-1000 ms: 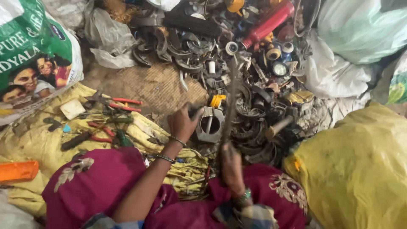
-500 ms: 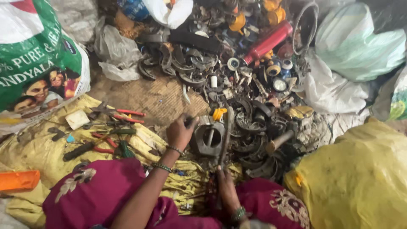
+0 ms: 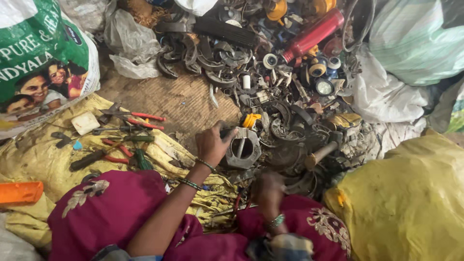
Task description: The person sits on the floor and uses a hammer and metal rod to repeatedly strike a metal part held in a vise. They adjust the part and continue striking it throughout the clip.
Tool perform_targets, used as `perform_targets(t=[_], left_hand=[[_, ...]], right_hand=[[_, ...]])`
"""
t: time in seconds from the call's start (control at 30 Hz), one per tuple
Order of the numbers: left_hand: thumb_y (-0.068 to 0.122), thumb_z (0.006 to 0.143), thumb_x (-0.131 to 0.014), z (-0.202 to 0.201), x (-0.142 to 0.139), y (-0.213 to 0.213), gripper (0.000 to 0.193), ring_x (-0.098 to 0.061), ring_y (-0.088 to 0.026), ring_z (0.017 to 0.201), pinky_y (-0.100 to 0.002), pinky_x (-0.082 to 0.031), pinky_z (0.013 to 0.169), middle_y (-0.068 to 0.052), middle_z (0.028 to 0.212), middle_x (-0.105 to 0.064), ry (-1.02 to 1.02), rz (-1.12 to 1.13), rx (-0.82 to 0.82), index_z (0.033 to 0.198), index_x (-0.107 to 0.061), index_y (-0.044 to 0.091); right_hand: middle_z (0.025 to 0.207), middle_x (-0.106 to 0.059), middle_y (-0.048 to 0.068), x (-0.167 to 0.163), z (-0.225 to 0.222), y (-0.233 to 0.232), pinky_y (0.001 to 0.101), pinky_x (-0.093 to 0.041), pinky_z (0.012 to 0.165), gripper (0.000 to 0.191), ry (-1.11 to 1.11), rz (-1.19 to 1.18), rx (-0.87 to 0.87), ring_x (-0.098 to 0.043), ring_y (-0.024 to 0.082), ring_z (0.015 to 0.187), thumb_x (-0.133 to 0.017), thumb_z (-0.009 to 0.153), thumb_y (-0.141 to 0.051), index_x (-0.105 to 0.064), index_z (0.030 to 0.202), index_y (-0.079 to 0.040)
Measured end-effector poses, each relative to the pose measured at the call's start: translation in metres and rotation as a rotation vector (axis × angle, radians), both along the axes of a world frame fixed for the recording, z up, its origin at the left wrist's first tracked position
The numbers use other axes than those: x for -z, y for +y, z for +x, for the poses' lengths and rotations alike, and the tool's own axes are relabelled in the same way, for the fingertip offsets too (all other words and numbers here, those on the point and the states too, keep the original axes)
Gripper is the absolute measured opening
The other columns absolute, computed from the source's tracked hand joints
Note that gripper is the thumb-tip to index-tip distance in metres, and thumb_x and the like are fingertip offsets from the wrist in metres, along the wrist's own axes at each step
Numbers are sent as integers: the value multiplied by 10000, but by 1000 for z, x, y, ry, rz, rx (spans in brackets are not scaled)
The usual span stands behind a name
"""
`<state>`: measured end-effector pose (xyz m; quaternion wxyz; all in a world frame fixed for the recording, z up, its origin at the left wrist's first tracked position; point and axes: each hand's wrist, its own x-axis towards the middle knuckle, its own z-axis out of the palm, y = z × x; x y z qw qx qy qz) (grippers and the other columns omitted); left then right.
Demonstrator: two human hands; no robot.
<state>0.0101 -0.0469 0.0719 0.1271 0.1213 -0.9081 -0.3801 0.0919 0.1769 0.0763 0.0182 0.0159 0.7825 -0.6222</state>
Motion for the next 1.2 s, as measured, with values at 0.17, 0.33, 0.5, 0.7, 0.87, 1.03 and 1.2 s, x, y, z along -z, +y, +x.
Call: perform_targets(t=[0.17,0.33,0.5,0.7,0.87,1.03,1.2], left_hand=[[580,886,-691,2,-1,-1,524,-706,-379,690,-477,-537,620,-187,755,-719,161,31,-11,1000,-724,69],[598,874,-689,6,-1,1,536,-705,-384,674,-481,-533,608,-183,763,-730,147,47,-17,973,-727,72],[625,886,-686,2,3,2,557,-714,-354,636,-457,-535,624,-190,705,-717,-33,23,5,1028,-727,88],[584,865,-672,-1,10,0,485,-722,-339,683,-451,-543,633,-146,774,-749,103,93,-17,976,-757,120],[619,877,-687,3,16,3,615,-720,-375,715,-476,-552,636,-197,828,-741,101,49,-19,1098,-716,46],[656,871,-680,-2,19,3,624,-724,-381,761,-513,-529,665,-186,841,-751,-14,36,-26,1040,-722,56],[642,883,-672,-2,16,2,587,-727,-373,733,-504,-514,653,-160,813,-762,43,20,-33,1011,-735,73]], right_hand=[[720,-558,67,30,23,1,359,-476,503,383,-191,130,-100,-524,193,569,-417,1106,-396,-599,1037,-66],[714,-555,66,-88,15,23,357,-460,506,374,252,-340,10,-515,191,580,-420,1101,-373,-605,1028,-56],[707,-552,65,-95,-2,19,355,-443,509,366,577,-703,-102,-506,190,591,-423,1097,-350,-610,1019,-45],[699,-549,64,44,3,-7,353,-424,513,356,-177,235,-152,-496,188,605,-427,1092,-322,-617,1009,-32],[660,-523,56,-17,17,26,345,-379,453,451,-92,41,-62,-469,194,531,-366,1126,-333,-545,881,1],[697,-542,108,-118,6,41,363,-522,474,556,501,-795,-177,-573,242,540,-347,1163,-519,-604,1080,-33],[731,-541,109,-40,0,8,362,-513,502,524,222,-223,34,-566,243,575,-361,1165,-489,-599,1083,-30]])
